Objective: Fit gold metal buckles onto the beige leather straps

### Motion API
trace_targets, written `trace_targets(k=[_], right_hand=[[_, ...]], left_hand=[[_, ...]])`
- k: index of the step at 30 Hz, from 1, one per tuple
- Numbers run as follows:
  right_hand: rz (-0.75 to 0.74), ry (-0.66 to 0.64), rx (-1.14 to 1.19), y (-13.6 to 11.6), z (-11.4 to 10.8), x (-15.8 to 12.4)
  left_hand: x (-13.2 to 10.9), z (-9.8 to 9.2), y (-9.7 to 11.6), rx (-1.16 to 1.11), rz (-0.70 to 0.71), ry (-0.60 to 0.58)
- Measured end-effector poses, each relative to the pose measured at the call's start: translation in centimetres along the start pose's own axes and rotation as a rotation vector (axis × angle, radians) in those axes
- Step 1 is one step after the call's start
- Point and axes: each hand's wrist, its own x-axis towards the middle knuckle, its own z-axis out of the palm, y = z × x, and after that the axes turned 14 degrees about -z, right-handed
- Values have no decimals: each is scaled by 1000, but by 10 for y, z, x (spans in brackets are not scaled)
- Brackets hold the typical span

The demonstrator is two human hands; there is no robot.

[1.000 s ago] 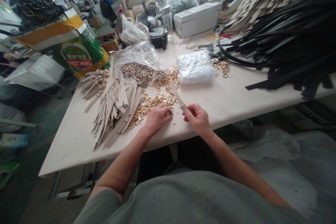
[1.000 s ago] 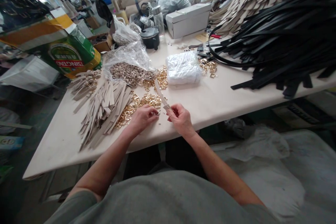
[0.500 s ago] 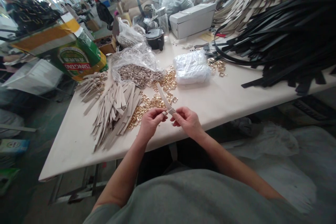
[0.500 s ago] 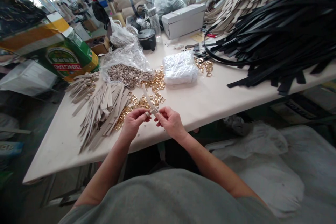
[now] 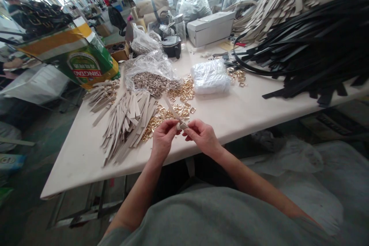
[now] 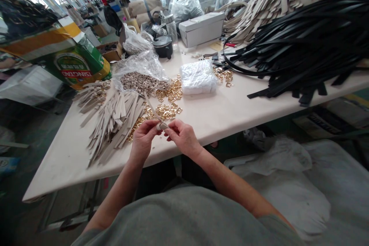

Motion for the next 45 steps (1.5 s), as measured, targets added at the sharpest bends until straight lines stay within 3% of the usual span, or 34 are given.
trace_targets(k=[6,13,20,23,26,32,35,39,45], right_hand=[[-38,-150,-149,1,-12,2],[-38,-210,-268,1,-20,5],[-86,-223,-497,5,-20,3],[-116,-245,-613,7,-20,3],[-123,-237,-690,12,-21,4],[-84,-251,-474,22,-25,3],[-90,-238,-474,23,-25,3],[-158,-258,-680,21,-23,4],[-274,-325,-989,18,-21,4]], left_hand=[[5,-9,-1,-15,-97,-74],[1,-7,6,119,-101,-155],[-1,-9,0,375,152,-88],[2,-9,-6,447,198,-89],[6,-6,-15,433,152,-97],[12,-7,-26,221,-31,-58],[12,-9,-26,179,-94,-88],[12,-9,-27,153,-137,-97],[13,-7,-34,159,-79,-80]])
